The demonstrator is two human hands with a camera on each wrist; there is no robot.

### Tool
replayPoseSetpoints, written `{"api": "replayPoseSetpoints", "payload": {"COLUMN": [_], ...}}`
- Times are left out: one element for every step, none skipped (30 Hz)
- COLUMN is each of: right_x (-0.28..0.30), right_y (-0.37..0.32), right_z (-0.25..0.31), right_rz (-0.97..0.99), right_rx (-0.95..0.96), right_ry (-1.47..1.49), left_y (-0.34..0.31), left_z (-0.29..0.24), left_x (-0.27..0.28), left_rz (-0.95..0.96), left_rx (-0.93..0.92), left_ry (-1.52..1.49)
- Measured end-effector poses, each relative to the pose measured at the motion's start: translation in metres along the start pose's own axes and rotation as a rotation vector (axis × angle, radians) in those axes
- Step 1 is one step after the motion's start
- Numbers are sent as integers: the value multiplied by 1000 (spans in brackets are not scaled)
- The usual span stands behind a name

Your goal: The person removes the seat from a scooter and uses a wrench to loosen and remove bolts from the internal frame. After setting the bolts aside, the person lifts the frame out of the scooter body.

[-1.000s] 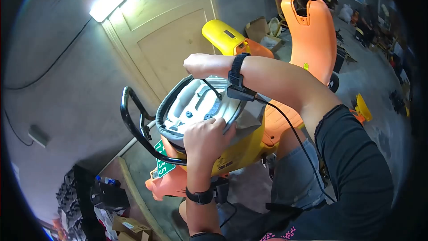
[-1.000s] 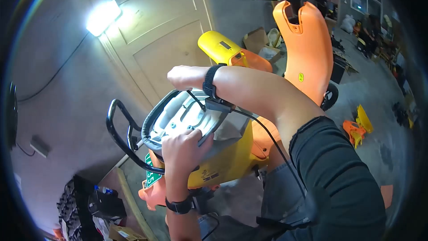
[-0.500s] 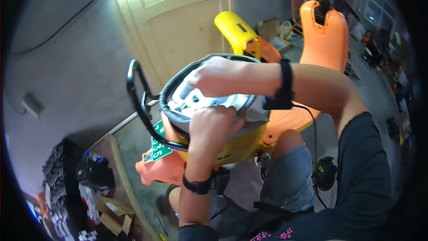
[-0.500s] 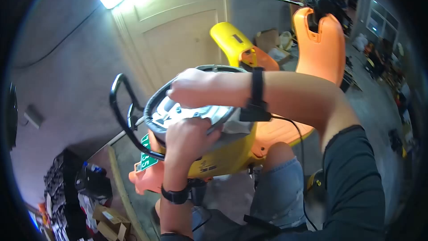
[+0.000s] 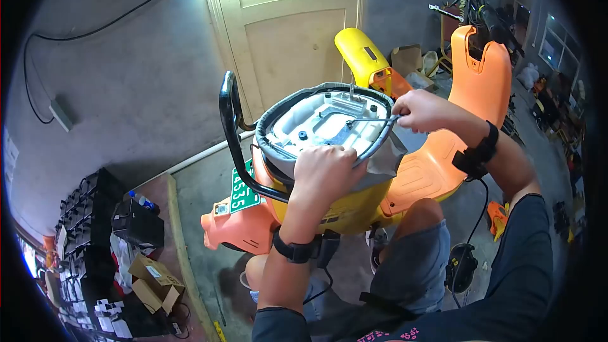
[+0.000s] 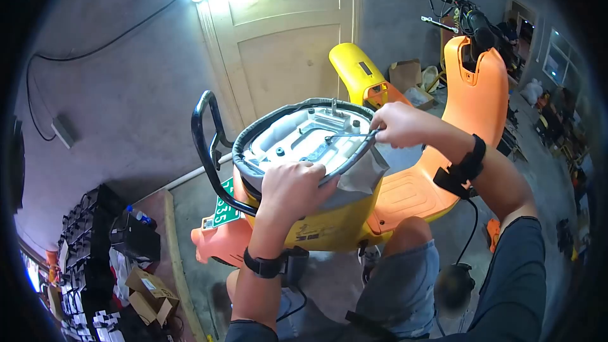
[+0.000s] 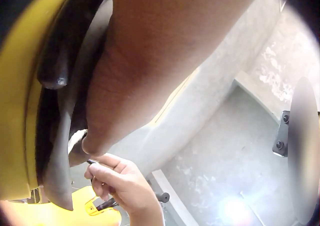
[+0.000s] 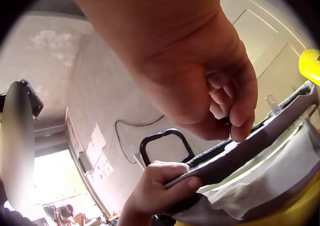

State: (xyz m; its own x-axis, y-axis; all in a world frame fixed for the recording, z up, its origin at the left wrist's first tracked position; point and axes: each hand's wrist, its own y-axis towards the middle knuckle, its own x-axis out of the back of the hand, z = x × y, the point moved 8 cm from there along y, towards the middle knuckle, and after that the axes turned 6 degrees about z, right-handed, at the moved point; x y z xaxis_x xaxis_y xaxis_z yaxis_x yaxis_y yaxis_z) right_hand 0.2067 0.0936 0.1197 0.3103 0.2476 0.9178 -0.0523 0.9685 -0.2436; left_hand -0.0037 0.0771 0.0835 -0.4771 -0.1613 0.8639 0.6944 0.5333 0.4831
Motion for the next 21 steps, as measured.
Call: {"api": "replayPoseSetpoints", "payload": {"right_x": [0, 2, 0, 0, 5, 6, 10, 13, 14, 12, 17, 20, 24, 27, 30, 33, 36, 36, 30, 25, 26], "right_y": [11, 23, 37, 41, 47, 60, 67, 75, 93, 103, 111, 119, 132, 143, 146, 150, 151, 162, 181, 195, 186], "right_z": [-17, -31, -44, -44, -48, -60, -60, -57, -69, -66, -63, -56, -50, -44, -31, -13, 2, 0, 3, 3, 19], "right_rz": [30, 25, 65, 104, 68, 32, -2, -33, -57, -76, -120, -134, -156, -180, -181, -163, -145, -146, -98, -51, -36], "right_rx": [-56, -31, -70, -110, -199, -244, -256, -265, -307, -346, -376, -362, -354, -347, -347, -308, -269, -270, -173, -78, -84], "right_ry": [60, 87, 239, 392, 363, 421, 424, 424, 464, 506, 517, 438, 357, 274, 262, 162, 64, 59, 75, 93, 81], "left_y": [0, 0, 0, 0, 1, 2, 2, 1, 1, 1, 1, 0, 0, 0, 0, 0, 1, 1, 0, 0, 0], "left_z": [0, 1, 0, 1, 1, 0, 0, 0, 2, 1, 2, 4, 3, 3, 3, 4, 4, 4, 3, 3, 3], "left_x": [0, 1, 1, 1, 0, 0, -1, -1, -1, -2, -2, -1, -2, -3, -5, -5, -6, -7, -7, -6, -6], "left_rz": [-3, -5, -3, 7, 13, 12, 7, 1, 3, 3, -1, -7, -2, 1, 0, -9, -6, 2, 15, 16, 17], "left_rx": [7, 12, 7, 10, 12, 4, -5, -9, -3, 4, 10, 18, 10, -1, -21, -18, -28, -39, -26, -32, -30], "left_ry": [2, 6, 9, 8, 6, 7, 10, 15, 18, 12, 6, 7, 1, -7, -10, -13, -15, -17, -18, -17, -23]}}
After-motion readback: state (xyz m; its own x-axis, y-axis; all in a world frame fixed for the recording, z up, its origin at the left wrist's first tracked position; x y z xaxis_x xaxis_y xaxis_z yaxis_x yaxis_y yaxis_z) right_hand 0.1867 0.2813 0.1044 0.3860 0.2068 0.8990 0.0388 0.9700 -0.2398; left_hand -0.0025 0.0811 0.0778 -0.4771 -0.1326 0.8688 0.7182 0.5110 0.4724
